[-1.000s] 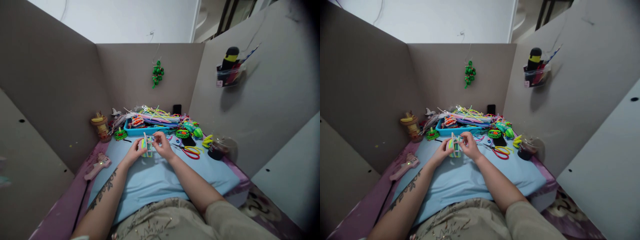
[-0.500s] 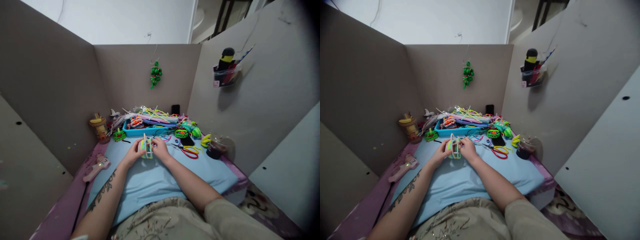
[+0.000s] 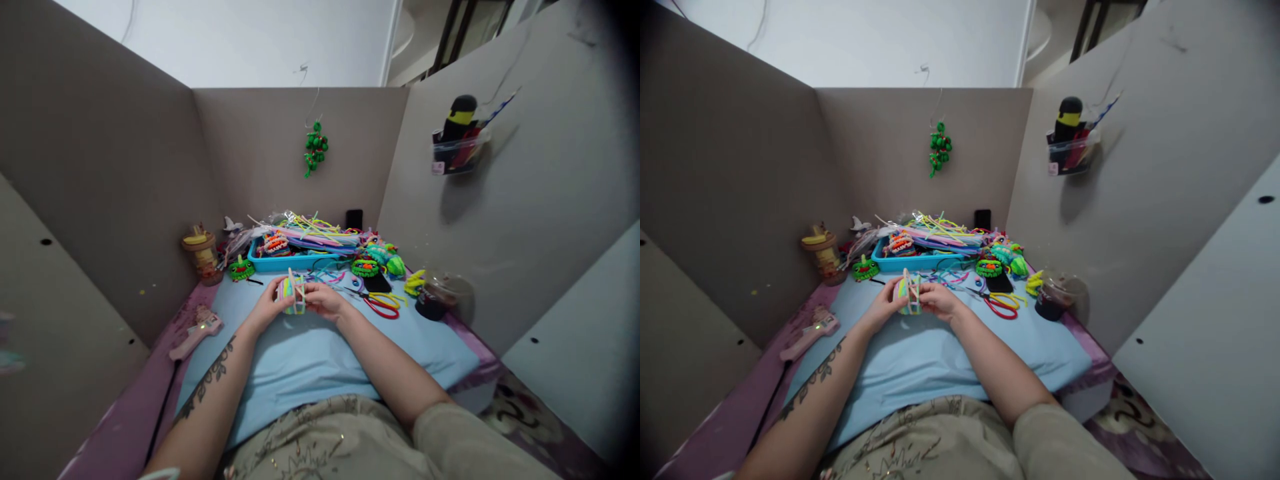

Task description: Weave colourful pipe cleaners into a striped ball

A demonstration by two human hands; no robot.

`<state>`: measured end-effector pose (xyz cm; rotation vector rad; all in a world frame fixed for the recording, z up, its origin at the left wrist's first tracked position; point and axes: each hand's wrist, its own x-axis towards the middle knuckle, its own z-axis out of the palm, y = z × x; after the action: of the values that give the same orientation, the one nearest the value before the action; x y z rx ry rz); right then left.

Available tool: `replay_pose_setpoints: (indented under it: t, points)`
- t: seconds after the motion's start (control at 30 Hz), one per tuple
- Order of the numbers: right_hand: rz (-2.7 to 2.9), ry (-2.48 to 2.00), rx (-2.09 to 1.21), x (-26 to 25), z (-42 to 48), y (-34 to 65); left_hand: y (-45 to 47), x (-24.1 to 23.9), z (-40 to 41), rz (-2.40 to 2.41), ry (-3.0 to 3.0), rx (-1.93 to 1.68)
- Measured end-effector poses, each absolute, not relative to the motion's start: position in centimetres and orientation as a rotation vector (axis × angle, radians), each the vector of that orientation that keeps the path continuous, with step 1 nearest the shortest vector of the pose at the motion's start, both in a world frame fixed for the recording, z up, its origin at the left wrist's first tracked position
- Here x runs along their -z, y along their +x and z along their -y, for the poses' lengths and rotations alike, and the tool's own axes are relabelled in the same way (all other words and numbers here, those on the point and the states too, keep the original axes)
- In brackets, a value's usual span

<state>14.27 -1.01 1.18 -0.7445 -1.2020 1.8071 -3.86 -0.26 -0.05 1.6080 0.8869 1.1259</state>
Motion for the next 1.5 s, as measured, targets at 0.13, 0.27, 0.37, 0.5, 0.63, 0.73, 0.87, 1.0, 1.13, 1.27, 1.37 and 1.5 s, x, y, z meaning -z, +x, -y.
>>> replay_pose_setpoints:
  t: [0.13,0.27,0.37,0.5,0.63,0.73,0.87,1.0,1.13,1.27,1.37,1.5]
  points:
    - [1.237,-0.680,-1.776,-1.3,1.1,14.5,-4.0,0.4,-0.1,-0.922,1.617,-1.147]
    - [1.327,-0.670,-1.681,-0.8,1.1,14.3,-4.1,1.0,-0.5,-0.961,1.664,-1.182]
    - [1.343,-0.768,-1.495,-0.1,0.7,13.7,-4.0,1.3,-0.6,-0.976,1.714,-1.186]
    - [1.422,-0.863,-1.127,0.7,0.0,13.2,-3.8,1.1,-0.4,-0.959,1.727,-1.171]
    - [1.489,-0.961,-0.850,0.7,-0.1,13.4,-3.7,0.7,0.0,-0.964,1.748,-1.159]
    - [1.599,-1.047,-0.610,0.6,0.3,13.8,-3.7,0.4,0.2,-1.027,1.759,-1.191]
    - [1.799,-1.083,-0.192,0.3,0.9,14.2,-3.7,0.3,0.1,-1.128,1.701,-1.320]
    - [2.082,-0.936,0.060,-0.3,2.2,14.0,-4.1,0.5,-0.5,-1.228,1.555,-1.485]
    - [2.295,-0.633,0.060,-1.2,3.8,13.5,-4.7,0.6,-0.9,-1.251,1.415,-1.580]
    - [2.113,-0.598,-0.150,-2.2,4.9,13.8,-4.7,0.5,-0.8,-1.251,1.356,-1.546]
    - [1.924,-0.646,-0.384,-2.9,4.5,14.6,-4.5,0.2,-0.5,-1.210,1.381,-1.449]
    - [1.836,-0.586,-0.690,-3.3,3.1,15.4,-4.2,0.1,-0.2,-1.087,1.412,-1.354]
